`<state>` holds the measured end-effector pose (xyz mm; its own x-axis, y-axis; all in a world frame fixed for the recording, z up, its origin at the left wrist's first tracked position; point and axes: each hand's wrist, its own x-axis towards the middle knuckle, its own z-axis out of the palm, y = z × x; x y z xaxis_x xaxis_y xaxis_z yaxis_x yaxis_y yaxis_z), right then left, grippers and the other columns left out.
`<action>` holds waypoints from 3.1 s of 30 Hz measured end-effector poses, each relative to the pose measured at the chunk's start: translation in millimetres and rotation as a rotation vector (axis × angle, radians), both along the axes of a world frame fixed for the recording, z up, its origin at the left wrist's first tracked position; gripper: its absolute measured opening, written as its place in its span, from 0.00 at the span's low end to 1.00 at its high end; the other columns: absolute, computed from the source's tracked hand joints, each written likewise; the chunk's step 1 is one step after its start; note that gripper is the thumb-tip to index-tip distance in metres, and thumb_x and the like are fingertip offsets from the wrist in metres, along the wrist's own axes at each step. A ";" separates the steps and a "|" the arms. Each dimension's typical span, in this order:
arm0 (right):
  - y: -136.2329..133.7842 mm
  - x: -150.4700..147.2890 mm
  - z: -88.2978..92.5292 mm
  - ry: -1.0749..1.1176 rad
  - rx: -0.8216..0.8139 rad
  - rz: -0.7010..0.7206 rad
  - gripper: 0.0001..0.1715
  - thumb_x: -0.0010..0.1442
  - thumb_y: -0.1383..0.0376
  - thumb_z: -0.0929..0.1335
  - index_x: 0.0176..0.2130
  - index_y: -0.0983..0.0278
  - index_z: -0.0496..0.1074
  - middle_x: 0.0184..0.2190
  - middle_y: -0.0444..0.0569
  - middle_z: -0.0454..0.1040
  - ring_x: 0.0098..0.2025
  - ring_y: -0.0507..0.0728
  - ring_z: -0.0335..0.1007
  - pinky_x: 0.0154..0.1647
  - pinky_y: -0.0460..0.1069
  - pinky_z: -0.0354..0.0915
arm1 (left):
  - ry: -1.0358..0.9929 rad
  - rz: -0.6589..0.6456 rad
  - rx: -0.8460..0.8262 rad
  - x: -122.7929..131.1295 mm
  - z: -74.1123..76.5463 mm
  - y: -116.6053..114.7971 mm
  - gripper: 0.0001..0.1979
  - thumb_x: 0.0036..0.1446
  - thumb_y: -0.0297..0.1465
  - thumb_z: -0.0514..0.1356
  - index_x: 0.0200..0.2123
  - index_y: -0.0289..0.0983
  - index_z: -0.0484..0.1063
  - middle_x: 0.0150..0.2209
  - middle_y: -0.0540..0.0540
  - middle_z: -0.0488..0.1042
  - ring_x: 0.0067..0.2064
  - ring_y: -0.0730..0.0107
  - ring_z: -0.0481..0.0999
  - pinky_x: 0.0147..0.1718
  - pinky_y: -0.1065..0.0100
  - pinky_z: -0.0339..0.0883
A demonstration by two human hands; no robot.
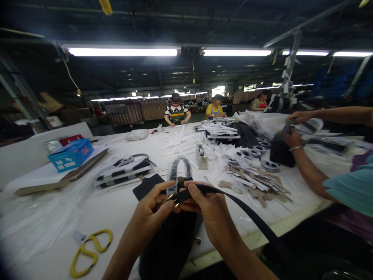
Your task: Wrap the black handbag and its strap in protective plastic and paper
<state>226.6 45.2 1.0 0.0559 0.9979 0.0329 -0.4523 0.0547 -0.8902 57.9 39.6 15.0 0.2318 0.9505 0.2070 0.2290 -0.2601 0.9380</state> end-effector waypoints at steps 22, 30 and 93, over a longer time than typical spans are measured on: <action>-46.1 -21.5 -36.3 -0.701 0.985 -0.190 0.18 0.65 0.70 0.66 0.54 0.57 0.72 0.49 0.49 0.78 0.51 0.57 0.76 0.52 0.46 0.72 | -0.315 0.179 0.181 -12.8 -63.8 -17.0 0.28 0.61 0.40 0.61 0.62 0.42 0.60 0.33 0.49 0.77 0.34 0.67 0.77 0.36 0.70 0.72; -46.3 -31.0 -10.7 -0.494 0.348 -0.140 0.10 0.51 0.65 0.74 0.33 0.62 0.71 0.27 0.41 0.70 0.29 0.51 0.67 0.31 0.44 0.65 | -0.315 0.130 0.169 -11.1 -64.8 -18.6 0.32 0.62 0.40 0.59 0.65 0.40 0.53 0.33 0.48 0.77 0.34 0.64 0.77 0.36 0.67 0.71; -7.3 -2.8 -2.8 -0.076 0.068 0.685 0.33 0.52 0.52 0.75 0.53 0.64 0.72 0.47 0.54 0.75 0.47 0.57 0.74 0.55 0.54 0.65 | -0.220 0.027 0.079 -27.5 -43.7 -46.3 0.40 0.50 0.52 0.65 0.61 0.41 0.58 0.46 0.42 0.77 0.44 0.55 0.77 0.45 0.61 0.69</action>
<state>223.8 37.9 -1.8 -0.5908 0.8033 0.0753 -0.3410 -0.1641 -0.9256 30.4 -6.7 -28.7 0.1481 0.9344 0.3239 0.0291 -0.3315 0.9430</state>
